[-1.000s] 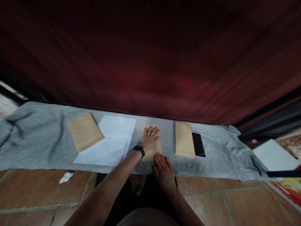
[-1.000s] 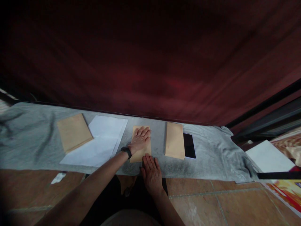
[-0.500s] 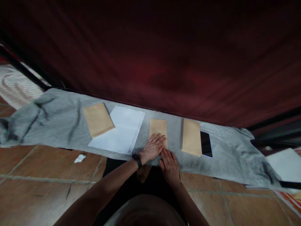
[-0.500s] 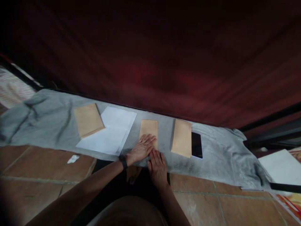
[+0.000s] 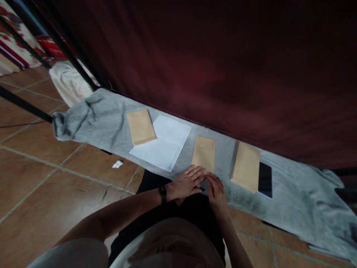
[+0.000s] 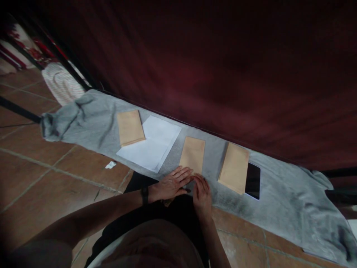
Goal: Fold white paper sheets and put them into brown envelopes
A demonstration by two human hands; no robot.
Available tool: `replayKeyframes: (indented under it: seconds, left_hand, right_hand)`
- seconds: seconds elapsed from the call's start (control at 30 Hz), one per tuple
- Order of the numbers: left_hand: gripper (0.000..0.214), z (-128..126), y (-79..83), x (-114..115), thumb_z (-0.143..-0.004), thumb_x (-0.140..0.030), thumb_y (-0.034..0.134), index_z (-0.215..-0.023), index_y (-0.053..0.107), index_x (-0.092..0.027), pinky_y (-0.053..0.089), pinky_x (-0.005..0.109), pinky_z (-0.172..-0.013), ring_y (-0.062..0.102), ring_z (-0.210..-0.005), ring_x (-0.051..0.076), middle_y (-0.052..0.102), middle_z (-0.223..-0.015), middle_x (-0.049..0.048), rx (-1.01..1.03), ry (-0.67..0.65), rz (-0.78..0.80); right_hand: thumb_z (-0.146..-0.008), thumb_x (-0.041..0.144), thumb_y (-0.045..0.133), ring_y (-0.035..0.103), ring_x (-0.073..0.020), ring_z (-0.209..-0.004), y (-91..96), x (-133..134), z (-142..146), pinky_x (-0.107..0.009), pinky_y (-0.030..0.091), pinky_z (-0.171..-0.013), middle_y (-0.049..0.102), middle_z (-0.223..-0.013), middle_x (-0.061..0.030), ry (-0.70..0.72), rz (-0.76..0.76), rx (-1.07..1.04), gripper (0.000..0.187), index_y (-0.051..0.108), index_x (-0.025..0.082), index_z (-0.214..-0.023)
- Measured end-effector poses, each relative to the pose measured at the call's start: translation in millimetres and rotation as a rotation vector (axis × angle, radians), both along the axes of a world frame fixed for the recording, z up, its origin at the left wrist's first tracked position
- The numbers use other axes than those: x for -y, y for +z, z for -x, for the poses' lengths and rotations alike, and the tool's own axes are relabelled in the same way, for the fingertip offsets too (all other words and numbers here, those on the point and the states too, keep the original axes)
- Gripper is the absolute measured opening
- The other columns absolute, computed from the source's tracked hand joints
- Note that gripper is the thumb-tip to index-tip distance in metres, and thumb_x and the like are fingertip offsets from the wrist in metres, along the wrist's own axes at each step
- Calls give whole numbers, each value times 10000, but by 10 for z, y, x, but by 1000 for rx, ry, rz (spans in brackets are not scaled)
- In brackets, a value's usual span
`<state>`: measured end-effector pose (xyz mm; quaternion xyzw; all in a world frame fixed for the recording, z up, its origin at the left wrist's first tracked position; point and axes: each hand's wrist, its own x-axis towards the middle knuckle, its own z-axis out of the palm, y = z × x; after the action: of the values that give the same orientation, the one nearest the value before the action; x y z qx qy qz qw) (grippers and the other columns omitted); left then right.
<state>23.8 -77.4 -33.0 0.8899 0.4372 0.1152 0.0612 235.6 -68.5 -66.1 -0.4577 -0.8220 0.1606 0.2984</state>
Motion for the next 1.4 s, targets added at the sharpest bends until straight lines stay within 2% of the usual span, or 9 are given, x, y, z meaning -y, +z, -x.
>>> replayKeyframes:
  seconds: [0.23,0.37,0.5,0.6,0.8,0.97,1.1,1.23,1.4]
  left_hand:
    - [635,-19,-82,-7,-983,-572,436,-1442,465,-135,157,441,-1243,288,-1495,266,399,-1568,164,-5,14,-11]
    - [639,14,-57,5,-978,-564,457,-1444,454,-126,160,466,-1237,271,-1500,274,404,-1564,170,-15,-23,-47]
    - [661,70,-56,54,-975,-545,482,-1508,366,-171,192,456,-1224,285,-1496,253,370,-1590,143,-1,-3,-60]
    - [580,99,-127,75,-984,-464,498,-1461,436,-139,287,421,-1186,383,-1447,256,443,-1543,156,16,37,-91]
    - [417,-60,-188,0,-910,-88,476,-1311,590,-102,419,423,-1097,565,-1284,277,624,-1355,165,-75,141,-130]
    - [497,-266,-27,-142,-844,18,454,-1304,592,-109,501,421,-988,624,-1167,279,664,-1263,157,-173,212,-177]
    - [424,-359,185,-268,-849,5,475,-1236,620,-89,540,398,-896,658,-1084,282,692,-1170,168,-131,231,-162]
    - [296,-342,448,-370,-884,-78,485,-1118,657,-133,546,335,-715,711,-878,257,732,-980,135,138,423,4]
    - [158,-226,590,-451,-871,-314,554,-835,634,-181,547,303,-616,702,-607,209,710,-667,40,1112,758,391]
  right_hand:
    - [-1063,289,241,402,-194,-1430,42,-113,265,-453,297,-1195,481,-1519,-98,65,-13,199,494,383,167,-1521]
    - [-1065,307,245,358,-211,-1457,-9,-107,219,-463,270,-1198,438,-1548,-113,25,-52,286,508,343,153,-1540]
    - [-1054,351,312,400,-257,-1425,-44,-111,108,-487,338,-1154,452,-1533,-141,-119,-51,258,497,413,145,-1496]
    - [-1031,354,357,508,-276,-1318,-32,-126,130,-484,430,-1071,532,-1459,-139,-233,-13,169,477,462,173,-1459]
    - [-895,345,541,638,-243,-1039,40,-290,312,-424,519,-946,653,-1201,-116,-442,236,-327,418,626,222,-1285]
    - [-798,440,621,663,-198,-854,168,-436,288,-354,554,-813,702,-1001,-75,-526,445,-712,396,711,193,-1094]
    - [-757,462,688,683,-195,-856,477,-421,290,-337,556,-798,738,-960,-53,-507,661,-1086,387,721,205,-1044]
    - [-763,403,731,688,-206,-959,878,-367,366,-360,551,-884,737,-1081,-73,-333,724,-1340,382,720,205,-1090]
    - [-919,414,586,648,-209,-1110,1040,-304,470,-391,535,-983,666,-1290,-56,-283,473,-1124,373,662,259,-1249]
